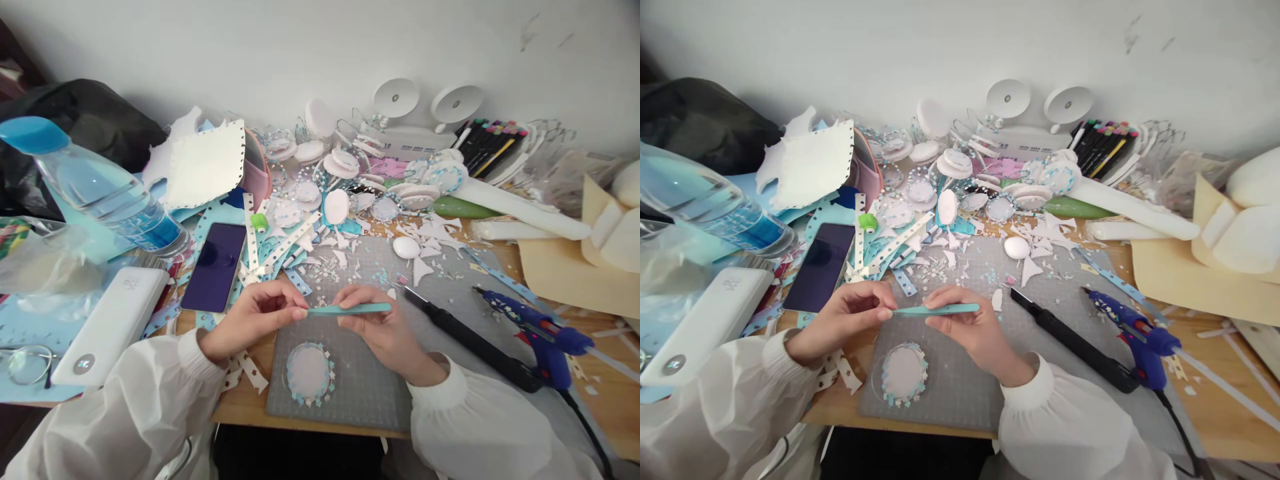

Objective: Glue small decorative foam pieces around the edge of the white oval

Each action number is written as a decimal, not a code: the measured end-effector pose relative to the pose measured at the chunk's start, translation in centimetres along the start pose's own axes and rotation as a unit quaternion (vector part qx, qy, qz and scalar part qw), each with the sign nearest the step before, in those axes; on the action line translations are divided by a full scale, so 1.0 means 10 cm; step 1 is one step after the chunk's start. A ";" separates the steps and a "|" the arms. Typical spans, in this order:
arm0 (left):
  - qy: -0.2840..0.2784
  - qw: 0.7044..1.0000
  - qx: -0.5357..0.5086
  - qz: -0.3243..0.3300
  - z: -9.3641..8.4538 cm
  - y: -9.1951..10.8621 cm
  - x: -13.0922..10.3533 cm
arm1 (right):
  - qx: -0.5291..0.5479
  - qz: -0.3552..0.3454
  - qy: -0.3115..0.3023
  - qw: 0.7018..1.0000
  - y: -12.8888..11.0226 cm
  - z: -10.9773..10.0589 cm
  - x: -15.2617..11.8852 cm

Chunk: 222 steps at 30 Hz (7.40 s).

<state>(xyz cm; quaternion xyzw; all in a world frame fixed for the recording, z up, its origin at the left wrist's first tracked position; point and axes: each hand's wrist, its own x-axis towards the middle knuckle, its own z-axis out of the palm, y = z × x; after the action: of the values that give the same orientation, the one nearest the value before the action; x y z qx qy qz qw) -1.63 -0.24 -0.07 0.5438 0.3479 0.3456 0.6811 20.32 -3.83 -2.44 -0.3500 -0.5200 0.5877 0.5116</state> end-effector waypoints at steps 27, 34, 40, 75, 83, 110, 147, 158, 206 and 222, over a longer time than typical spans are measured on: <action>-0.142 0.989 -0.034 0.019 -0.06 -0.08 -0.05 | -0.014 -0.038 -0.025 0.999 -0.03 0.02 -0.04; -0.090 0.979 -0.174 0.059 -0.11 0.03 -0.03 | 0.056 -0.071 0.120 0.989 -0.09 -0.24 0.06; 0.007 0.991 -0.127 0.051 -0.09 -0.01 0.02 | 0.066 -0.088 0.238 0.965 -0.17 -0.37 0.14; 0.120 0.992 0.010 0.040 -0.15 -0.10 0.02 | -0.230 -0.231 0.394 0.859 -0.19 -0.35 0.14; 0.092 0.979 0.170 0.058 -0.20 -0.12 -0.07 | -0.377 -0.207 0.349 0.833 -0.15 -0.59 0.05; -0.099 0.880 0.459 0.062 0.15 -0.02 -0.29 | -0.500 -0.141 0.294 0.802 -0.01 -0.61 -0.28; -0.001 0.982 0.143 0.122 -0.07 -0.20 0.15 | -0.521 -0.138 0.308 0.784 0.06 -0.66 -0.33; -0.001 0.983 0.143 0.112 -0.06 -0.21 0.15 | -0.556 -0.182 0.269 0.765 0.04 -0.63 -0.26; 0.048 0.981 0.156 0.106 -0.01 -0.23 0.15 | -0.205 -0.093 0.175 0.959 -0.29 -0.14 0.22; 0.023 0.967 0.220 0.123 0.01 -0.22 0.14 | -0.231 -0.069 0.140 0.960 -0.18 -0.05 0.07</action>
<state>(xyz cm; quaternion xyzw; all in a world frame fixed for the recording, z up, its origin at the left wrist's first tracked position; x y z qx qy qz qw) -0.62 0.57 -2.34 0.7109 0.3610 0.3543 0.4886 21.03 -3.12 -0.69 -0.5003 -0.5876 0.3602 0.5240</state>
